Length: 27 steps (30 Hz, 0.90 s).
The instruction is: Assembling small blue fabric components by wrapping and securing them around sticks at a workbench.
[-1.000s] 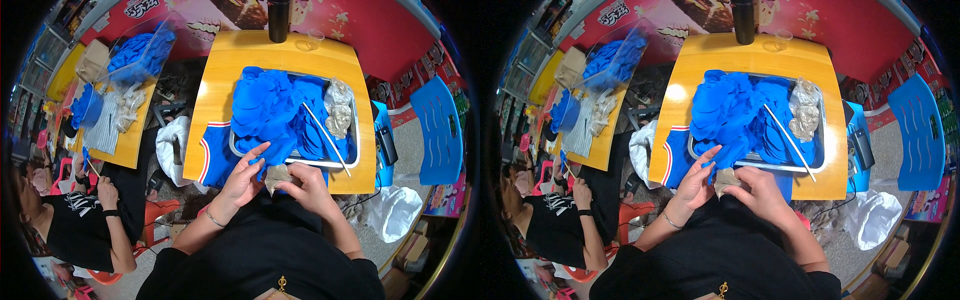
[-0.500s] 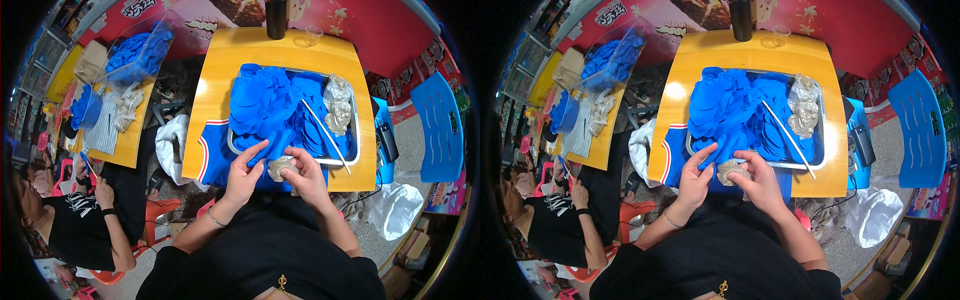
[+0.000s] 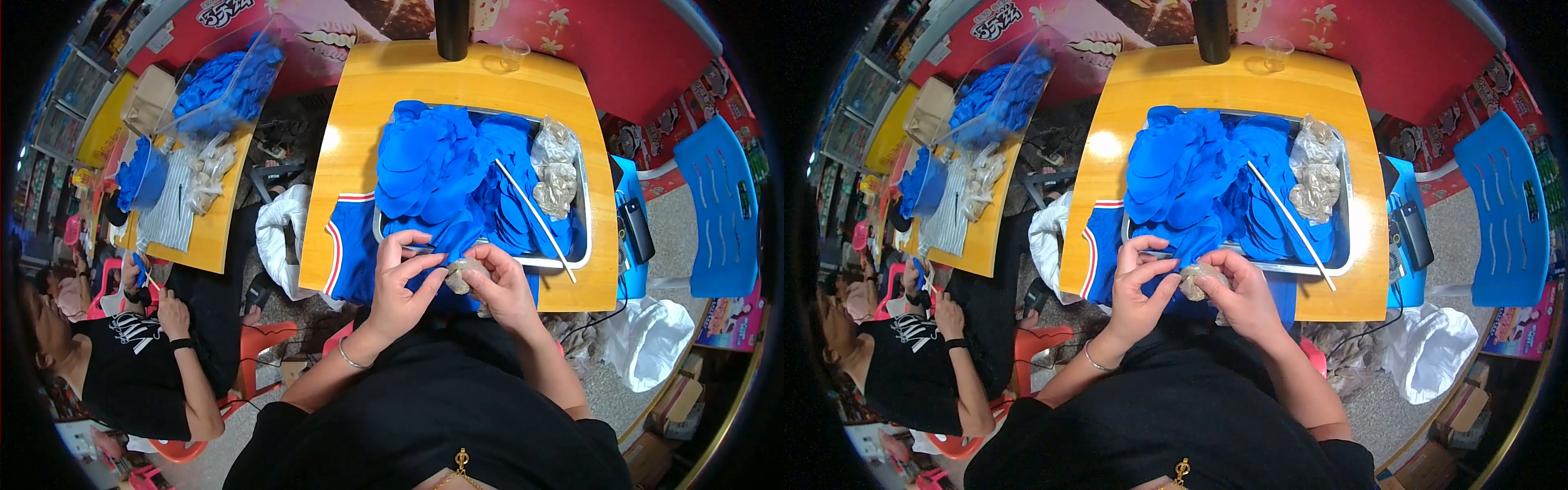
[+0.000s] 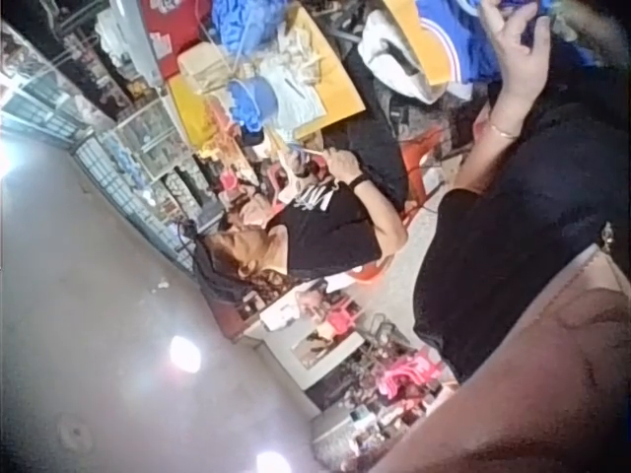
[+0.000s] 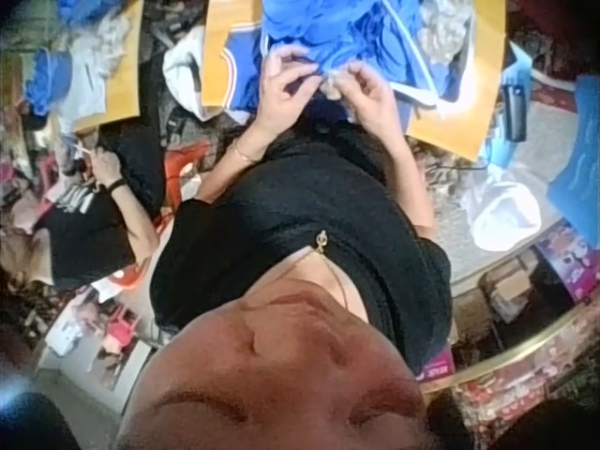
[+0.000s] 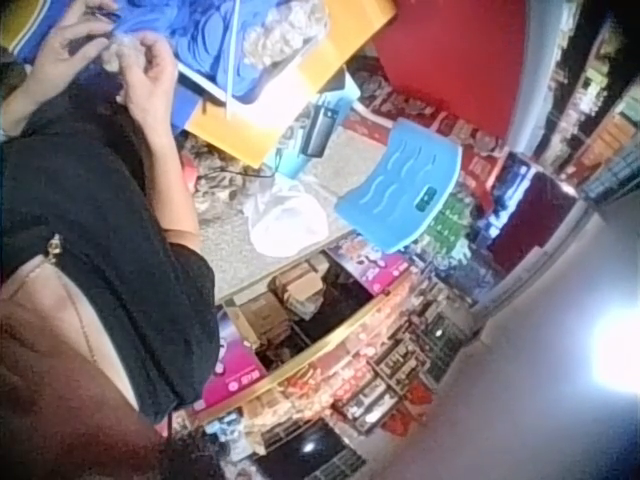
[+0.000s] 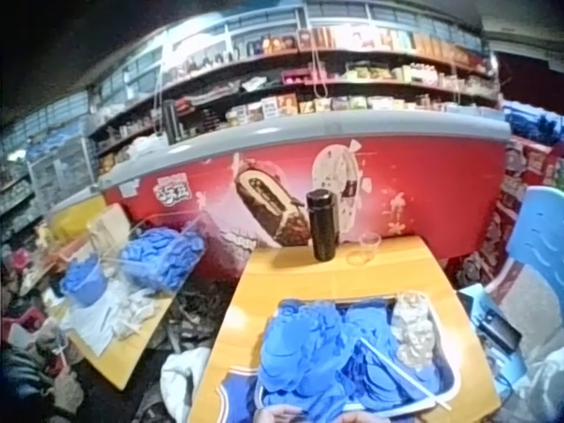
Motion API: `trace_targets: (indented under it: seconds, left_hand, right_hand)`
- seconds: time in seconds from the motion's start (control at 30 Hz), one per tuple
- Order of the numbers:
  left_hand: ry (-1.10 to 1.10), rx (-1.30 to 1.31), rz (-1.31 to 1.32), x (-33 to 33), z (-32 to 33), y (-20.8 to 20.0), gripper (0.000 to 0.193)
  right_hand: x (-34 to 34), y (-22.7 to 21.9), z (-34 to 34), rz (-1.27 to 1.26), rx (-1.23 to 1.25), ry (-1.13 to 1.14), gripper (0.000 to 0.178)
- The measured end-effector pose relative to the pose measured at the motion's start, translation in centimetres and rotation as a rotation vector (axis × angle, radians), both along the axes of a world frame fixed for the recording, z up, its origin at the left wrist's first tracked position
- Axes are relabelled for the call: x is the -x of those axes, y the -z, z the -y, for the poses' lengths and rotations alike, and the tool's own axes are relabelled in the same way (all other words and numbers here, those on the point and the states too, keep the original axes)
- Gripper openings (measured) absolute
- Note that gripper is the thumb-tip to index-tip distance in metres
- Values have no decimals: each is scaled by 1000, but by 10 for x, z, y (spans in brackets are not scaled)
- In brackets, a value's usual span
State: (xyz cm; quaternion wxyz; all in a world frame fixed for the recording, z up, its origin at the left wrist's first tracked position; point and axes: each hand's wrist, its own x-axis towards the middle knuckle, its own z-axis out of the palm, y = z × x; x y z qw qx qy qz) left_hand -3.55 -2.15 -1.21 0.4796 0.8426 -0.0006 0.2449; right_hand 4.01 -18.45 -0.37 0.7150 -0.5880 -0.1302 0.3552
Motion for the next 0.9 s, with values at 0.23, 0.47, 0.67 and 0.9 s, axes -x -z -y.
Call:
trace_targets:
  seconds: [0.23, 0.47, 0.67, 0.9]
  left_hand:
    - [32, 193, -98, -2, 0, -4, 11]
    - [92, 414, -158, 0, 2, 4, 9]
    - [168, 671, -224, 0, 5, 8, 10]
    - [210, 715, -158, 0, 13, 3, 18]
  right_hand:
    - [5, 2, -3, 119, -13, 16, 22]
    - [3, -1, -2, 358, 223, 37, 20]
    - [-3, 6, -1, 195, 84, 23, 15]
    - [0, 2, -1, -106, -108, 65, 14]
